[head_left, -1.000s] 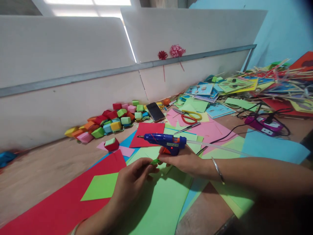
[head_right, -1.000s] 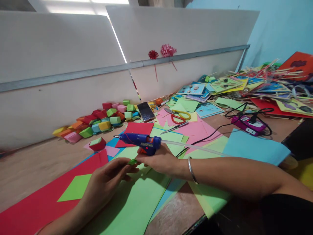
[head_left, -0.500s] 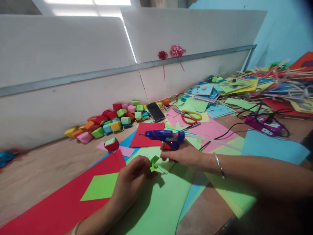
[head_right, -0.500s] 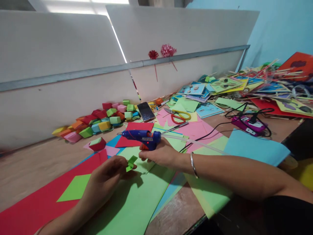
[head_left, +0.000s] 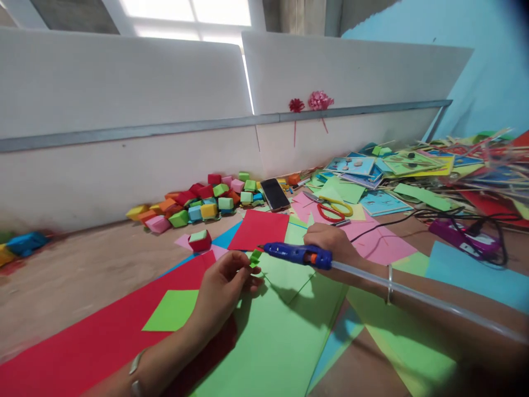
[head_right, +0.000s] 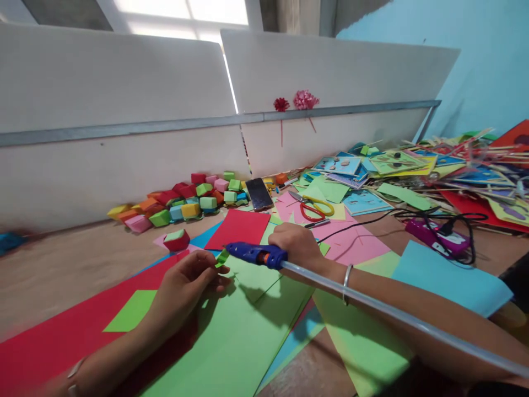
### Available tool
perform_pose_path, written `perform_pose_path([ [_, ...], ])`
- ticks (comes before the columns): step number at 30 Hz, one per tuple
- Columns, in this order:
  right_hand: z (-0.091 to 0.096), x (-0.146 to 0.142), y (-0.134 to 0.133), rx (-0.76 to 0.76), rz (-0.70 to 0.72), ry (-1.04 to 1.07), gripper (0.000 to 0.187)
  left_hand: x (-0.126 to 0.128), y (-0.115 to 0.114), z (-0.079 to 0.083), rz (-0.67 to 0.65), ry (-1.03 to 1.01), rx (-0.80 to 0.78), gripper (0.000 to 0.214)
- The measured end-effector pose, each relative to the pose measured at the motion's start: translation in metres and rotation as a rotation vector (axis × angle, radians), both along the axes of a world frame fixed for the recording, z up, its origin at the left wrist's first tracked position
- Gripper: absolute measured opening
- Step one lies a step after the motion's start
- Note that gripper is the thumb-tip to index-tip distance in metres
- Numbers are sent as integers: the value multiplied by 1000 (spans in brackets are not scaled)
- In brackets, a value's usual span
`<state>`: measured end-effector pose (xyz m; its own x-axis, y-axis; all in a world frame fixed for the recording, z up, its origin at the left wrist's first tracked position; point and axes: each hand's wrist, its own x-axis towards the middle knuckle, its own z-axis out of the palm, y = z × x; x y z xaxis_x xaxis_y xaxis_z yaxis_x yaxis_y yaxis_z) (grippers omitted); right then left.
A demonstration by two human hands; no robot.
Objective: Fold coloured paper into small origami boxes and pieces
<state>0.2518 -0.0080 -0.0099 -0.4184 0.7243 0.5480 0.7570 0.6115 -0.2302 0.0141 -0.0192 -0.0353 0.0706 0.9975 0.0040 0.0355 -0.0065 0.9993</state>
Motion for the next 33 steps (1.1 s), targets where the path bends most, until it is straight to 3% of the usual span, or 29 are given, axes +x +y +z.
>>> perform_pose_path([
  [14, 11, -9, -9, -211, -134, -219, 11, -4, -1, -3, -9, 147, 200, 22],
  [33, 1, -6, -6, -167, -92, -201, 9, -5, -3, -4, -48, 255, 298, 13],
])
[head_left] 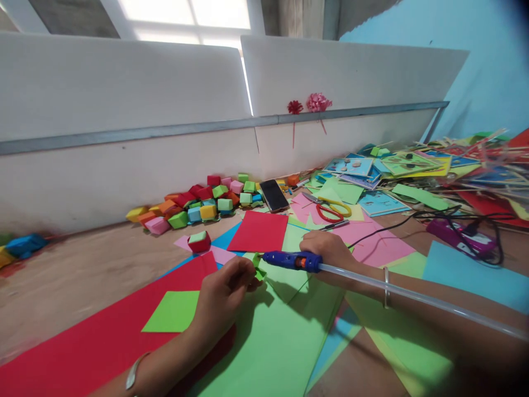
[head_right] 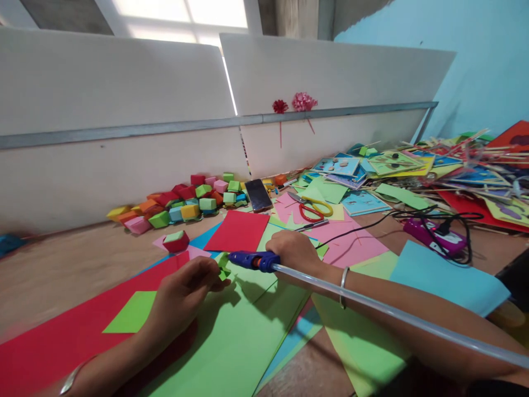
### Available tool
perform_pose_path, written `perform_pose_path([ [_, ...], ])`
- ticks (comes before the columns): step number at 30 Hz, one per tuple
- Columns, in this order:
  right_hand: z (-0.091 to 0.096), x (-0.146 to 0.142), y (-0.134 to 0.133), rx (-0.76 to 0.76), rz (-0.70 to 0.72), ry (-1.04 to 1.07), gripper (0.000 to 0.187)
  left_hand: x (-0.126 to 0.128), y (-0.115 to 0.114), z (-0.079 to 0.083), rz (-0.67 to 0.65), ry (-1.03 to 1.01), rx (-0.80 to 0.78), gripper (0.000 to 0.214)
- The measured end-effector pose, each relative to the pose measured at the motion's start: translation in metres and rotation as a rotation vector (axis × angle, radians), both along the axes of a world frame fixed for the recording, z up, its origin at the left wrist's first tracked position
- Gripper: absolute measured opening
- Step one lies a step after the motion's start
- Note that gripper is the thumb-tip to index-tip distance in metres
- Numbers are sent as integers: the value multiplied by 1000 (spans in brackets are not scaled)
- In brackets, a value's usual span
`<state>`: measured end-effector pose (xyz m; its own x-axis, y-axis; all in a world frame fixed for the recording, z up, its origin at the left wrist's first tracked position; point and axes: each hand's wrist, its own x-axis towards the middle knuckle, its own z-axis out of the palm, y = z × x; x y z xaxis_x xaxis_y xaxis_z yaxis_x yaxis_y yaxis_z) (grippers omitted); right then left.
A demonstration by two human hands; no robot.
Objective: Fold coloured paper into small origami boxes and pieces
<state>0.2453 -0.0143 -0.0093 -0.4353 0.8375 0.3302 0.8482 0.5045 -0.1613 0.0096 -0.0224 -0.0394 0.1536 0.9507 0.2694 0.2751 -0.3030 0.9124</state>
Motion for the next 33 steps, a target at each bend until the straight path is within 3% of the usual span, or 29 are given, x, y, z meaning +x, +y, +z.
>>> perform_pose_path([
  [10, 0, 1, 1, -62, -13, 97, 14, 0, -2, 2, 13, 7, 16, 11],
  [12, 1, 2, 1, -120, -53, 312, 17, 0, -2, 2, 15, -3, 20, 13],
  [16, 4, 0, -4, -439, -75, 838, 23, 4, -5, 3, 9, -39, -34, 17],
  [21, -9, -21, -17, -670, 96, 1098, 52, 12, -13, 8, -63, -130, -209, 30],
  [23, -17, -30, -22, -656, 86, 1106, 52, 14, -17, 6, -123, -131, -217, 30],
  [26, -23, -38, -26, -534, 55, 1048, 36, 13, -20, -2, -180, -111, -194, 26],
  [30, -19, -38, -28, -423, 60, 1014, 23, 8, -21, -12, -186, -64, -153, 22],
  [33, -16, -38, -29, -433, 53, 1035, 20, 7, -21, -8, -191, -29, -153, 20],
])
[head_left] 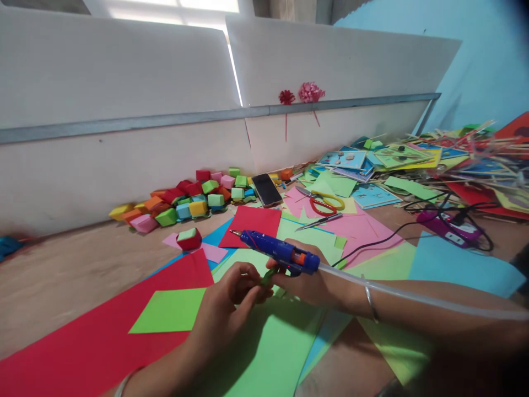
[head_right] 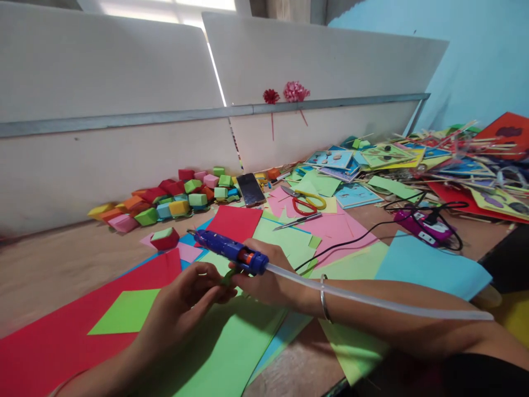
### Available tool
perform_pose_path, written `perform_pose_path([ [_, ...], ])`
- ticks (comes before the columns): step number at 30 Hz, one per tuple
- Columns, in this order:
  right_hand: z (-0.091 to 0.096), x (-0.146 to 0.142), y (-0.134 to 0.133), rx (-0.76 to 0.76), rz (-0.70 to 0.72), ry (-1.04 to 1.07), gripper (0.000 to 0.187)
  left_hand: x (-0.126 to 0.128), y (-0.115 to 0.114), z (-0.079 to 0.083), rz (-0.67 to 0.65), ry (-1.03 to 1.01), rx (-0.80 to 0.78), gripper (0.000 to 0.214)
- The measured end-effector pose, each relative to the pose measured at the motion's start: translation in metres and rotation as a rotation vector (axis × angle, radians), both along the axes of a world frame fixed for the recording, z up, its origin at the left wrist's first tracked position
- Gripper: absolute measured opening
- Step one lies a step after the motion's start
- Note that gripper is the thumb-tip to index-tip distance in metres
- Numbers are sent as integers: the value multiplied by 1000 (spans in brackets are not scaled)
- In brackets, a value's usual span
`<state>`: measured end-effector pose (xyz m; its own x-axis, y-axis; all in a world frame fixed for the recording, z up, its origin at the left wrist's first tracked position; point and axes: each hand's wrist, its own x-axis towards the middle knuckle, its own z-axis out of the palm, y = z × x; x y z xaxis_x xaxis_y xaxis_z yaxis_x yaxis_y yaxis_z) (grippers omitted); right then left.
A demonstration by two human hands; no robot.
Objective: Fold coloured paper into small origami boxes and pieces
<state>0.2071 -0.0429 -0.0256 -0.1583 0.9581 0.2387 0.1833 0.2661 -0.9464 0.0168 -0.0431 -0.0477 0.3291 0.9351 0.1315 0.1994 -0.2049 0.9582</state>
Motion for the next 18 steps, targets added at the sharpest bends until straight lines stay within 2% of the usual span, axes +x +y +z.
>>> perform_pose_path([
  [5, -5, 0, -2, 108, -29, -132, 14, 8, -3, 12, -35, -30, -71, 23],
  [8, -6, 2, -3, 191, 0, -240, 14, 12, -4, 15, -3, -21, -141, 26],
  [12, -3, 6, -3, 281, 45, -265, 12, 11, -2, 19, 65, 43, -87, 23],
  [15, -3, 7, -2, 285, 28, -253, 13, 8, 1, 21, 102, 53, -94, 22],
  [18, -6, 7, 0, 224, -2, -205, 14, 8, 2, 22, 113, 69, -109, 20],
])
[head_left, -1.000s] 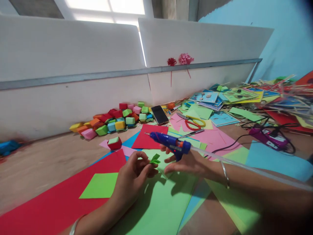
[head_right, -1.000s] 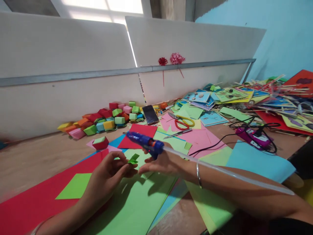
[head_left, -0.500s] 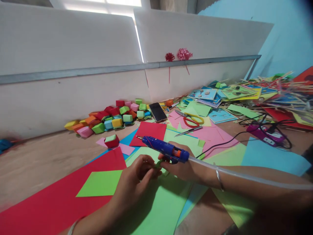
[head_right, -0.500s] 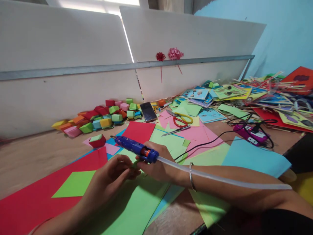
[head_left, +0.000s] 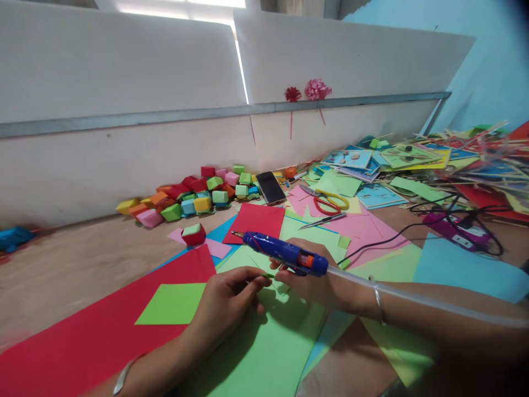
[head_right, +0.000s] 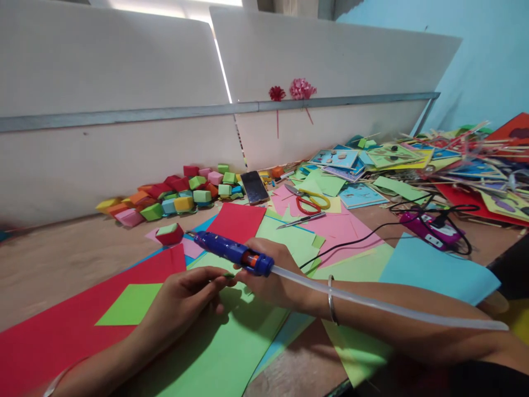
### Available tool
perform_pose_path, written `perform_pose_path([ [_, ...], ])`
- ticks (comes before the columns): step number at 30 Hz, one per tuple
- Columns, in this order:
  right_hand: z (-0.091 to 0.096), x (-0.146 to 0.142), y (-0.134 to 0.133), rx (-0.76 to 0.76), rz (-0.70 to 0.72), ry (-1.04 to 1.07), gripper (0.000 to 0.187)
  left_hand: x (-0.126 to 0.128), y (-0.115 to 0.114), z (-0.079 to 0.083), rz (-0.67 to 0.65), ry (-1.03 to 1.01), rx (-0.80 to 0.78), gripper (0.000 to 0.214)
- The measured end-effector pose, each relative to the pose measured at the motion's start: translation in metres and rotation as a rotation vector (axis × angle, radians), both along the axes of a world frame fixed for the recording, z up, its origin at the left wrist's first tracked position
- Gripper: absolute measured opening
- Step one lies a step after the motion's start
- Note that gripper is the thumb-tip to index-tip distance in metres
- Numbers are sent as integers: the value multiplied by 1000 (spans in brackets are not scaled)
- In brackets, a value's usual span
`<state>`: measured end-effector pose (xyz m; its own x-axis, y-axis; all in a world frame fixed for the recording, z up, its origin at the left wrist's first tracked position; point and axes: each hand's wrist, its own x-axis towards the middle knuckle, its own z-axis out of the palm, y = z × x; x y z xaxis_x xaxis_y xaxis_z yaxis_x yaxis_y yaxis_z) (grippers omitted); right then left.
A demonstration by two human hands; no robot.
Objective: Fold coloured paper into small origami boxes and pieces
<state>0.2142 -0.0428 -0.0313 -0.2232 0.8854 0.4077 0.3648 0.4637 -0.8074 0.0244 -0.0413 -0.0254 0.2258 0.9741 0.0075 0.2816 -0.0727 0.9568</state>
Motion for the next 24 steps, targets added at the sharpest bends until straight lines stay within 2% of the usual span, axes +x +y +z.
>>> perform_pose_path([
  [5, 2, -1, -3, 64, 57, -23, 20, 2, -1, -2, -8, 61, 98, 21],
  [10, 6, -2, -8, 138, 4, -76, 10, 4, -8, -4, -77, 99, 166, 20],
  [13, 4, -3, -9, 194, 42, -83, 11, 5, -11, -5, -97, 110, 187, 21],
  [17, -1, -4, -8, 322, 128, -92, 3, 6, -11, -7, -96, 103, 198, 24],
  [20, -3, -1, -2, 414, 107, -69, 7, 3, -8, -11, -109, 100, 200, 24],
  [22, -1, 3, 4, 359, 16, -72, 5, -1, -5, -13, -117, 100, 198, 22],
  [24, 2, 5, 8, 209, -99, -54, 12, -4, -3, -13, -109, 115, 219, 23],
])
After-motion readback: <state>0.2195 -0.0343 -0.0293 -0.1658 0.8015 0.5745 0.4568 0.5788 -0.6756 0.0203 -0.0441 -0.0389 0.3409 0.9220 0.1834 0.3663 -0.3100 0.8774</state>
